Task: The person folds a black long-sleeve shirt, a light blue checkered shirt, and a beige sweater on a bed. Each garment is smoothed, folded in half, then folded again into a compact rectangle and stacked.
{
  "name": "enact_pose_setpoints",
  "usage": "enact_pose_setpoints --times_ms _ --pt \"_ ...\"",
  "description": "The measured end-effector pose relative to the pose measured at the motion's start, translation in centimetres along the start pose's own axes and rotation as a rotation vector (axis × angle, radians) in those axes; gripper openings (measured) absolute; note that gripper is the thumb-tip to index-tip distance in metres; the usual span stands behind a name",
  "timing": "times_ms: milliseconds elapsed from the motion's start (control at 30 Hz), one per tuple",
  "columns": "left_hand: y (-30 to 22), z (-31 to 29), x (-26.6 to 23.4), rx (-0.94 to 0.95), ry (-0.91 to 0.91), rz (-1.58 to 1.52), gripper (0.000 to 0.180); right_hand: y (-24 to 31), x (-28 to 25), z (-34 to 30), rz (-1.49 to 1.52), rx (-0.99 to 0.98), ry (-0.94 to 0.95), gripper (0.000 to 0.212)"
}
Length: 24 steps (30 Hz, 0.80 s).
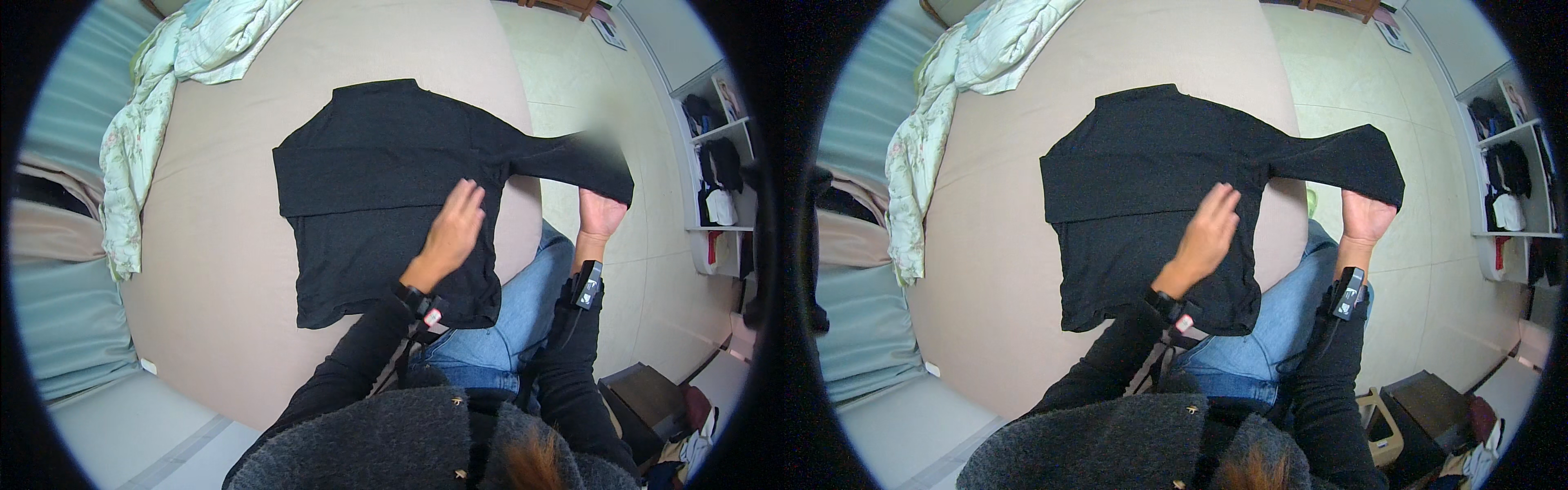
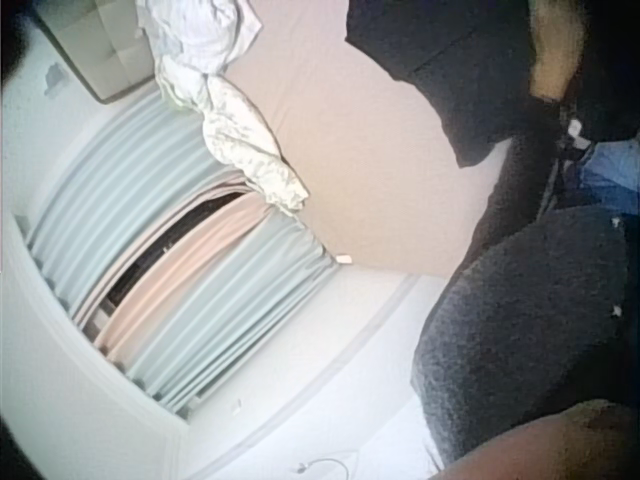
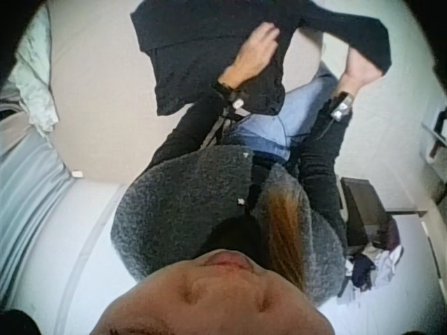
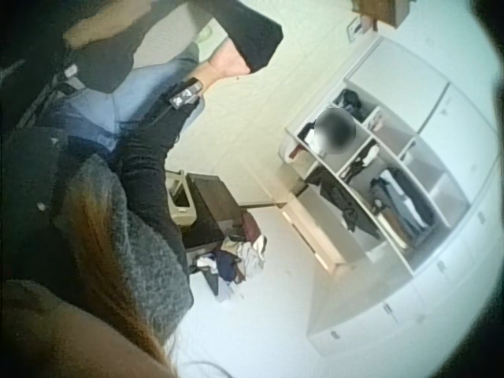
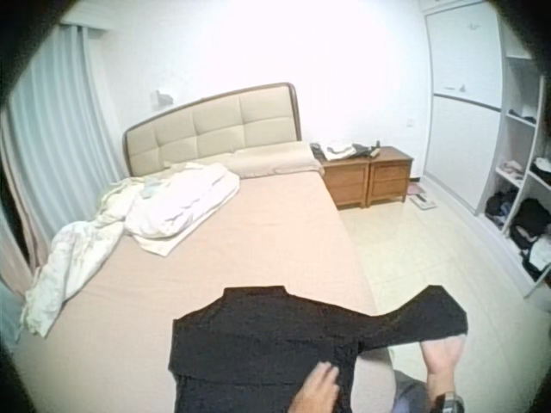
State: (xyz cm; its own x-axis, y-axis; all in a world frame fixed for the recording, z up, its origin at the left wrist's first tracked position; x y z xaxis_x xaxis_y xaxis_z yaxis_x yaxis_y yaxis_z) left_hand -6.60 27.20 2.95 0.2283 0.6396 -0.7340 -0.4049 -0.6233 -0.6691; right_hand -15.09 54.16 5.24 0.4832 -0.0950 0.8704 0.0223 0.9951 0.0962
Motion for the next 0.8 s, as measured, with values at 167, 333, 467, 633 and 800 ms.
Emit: enact_pose_setpoints --times_ms 167,333,467,633,800 --pt "8.4 -0.6 -6.6 -0.233 -0.003 0.516 0.048 -0.3 1.1 0.1 0.0 0.038 0.048 0.049" --pt "12.8 -2.9 -11.3 -0.6 -0.131 0.581 0.054 -0.4 0.6 -0.1 0.058 0.013 -0.001 0.047" --pt "6.4 1.7 -3.8 -0.289 -0.016 0.533 0.062 -0.1 0.6 -0.2 0.013 0.006 -0.038 0.048" --pt "0.2 4.3 2.9 -0.059 0.139 0.359 0.063 -0.9 3.2 1.0 -0.045 0.063 0.013 0.05" --pt "3.1 0.8 -6.0 -0.046 -0.146 0.233 0.045 -3.5 6.4 3.3 -0.166 0.136 0.025 0.05"
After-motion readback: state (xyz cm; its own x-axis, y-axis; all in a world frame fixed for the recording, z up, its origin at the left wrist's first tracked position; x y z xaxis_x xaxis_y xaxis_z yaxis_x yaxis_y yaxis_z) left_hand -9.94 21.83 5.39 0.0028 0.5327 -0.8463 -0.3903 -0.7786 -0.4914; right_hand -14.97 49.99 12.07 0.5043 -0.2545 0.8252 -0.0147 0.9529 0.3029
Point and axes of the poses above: each hand's wrist, its own z-axis towards the middle knuckle, its own x-axis out of the palm, y = z × x, the point moved 10 cm from there along z, towards the middle knuckle, and after that the axes turned 14 degrees about y, right-handed, at the moved point
